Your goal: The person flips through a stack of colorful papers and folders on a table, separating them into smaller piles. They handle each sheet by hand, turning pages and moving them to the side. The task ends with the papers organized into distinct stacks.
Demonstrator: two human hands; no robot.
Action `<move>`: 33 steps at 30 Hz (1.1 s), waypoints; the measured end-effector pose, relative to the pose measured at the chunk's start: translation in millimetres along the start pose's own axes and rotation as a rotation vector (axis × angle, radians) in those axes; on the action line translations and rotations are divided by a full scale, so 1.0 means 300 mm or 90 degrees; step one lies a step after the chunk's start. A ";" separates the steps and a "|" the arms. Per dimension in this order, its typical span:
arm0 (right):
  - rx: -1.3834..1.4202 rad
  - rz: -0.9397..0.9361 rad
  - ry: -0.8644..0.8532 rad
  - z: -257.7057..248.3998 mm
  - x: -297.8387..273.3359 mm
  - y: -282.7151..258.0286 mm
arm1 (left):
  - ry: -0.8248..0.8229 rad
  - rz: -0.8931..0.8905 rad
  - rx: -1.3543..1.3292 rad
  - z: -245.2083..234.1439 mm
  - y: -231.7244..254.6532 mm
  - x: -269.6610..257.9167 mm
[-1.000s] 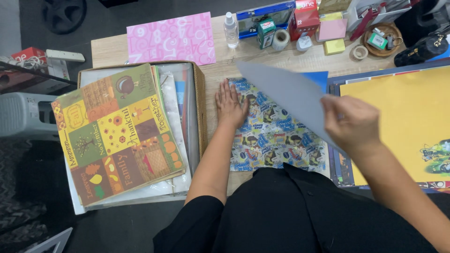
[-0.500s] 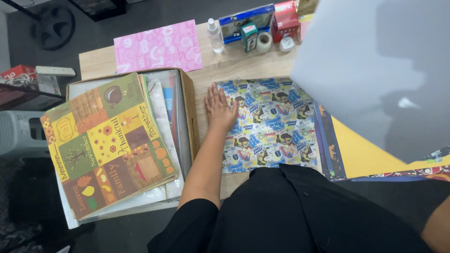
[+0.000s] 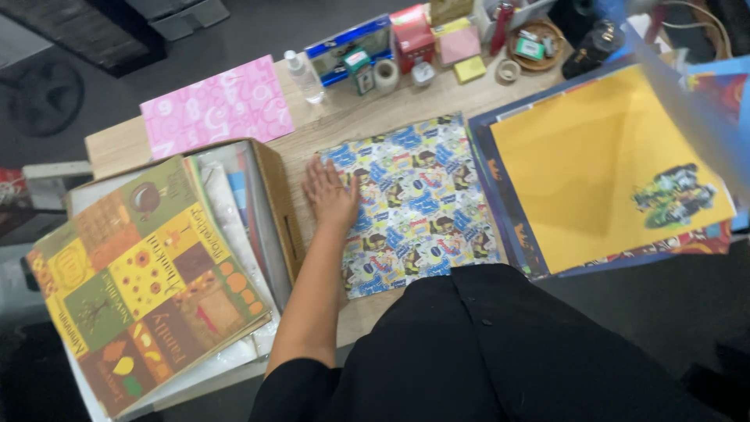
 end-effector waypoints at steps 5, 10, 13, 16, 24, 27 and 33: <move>-0.069 -0.051 -0.028 0.218 -0.259 -0.007 | -0.163 0.005 -0.058 -0.136 0.171 -0.190; -0.084 -0.034 -0.086 0.472 -0.509 0.037 | -0.390 0.164 -0.008 -0.144 0.254 -0.469; -0.094 0.007 -0.158 0.555 -0.600 0.081 | -0.448 0.199 0.042 -0.143 0.220 -0.578; -0.107 0.012 -0.199 0.597 -0.620 0.100 | -0.388 0.229 -0.020 -0.123 0.164 -0.619; -0.030 0.023 -0.145 0.600 -0.409 -0.072 | -0.430 0.209 0.008 -0.114 0.160 -0.632; 0.039 0.001 -0.089 0.690 -0.303 -0.260 | -0.358 0.261 0.049 -0.172 0.194 -0.640; 0.254 -0.216 -0.212 0.808 -0.156 -0.676 | -0.340 0.290 0.096 -0.145 0.186 -0.674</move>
Point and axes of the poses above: each hand's wrist, its own x-axis towards the middle knuckle, its own z-axis out of the palm, y = z × x, the point moved 7 cm from there along x, towards the middle knuckle, and after that the axes turned 4 degrees about -x, right-handed, at the moved point
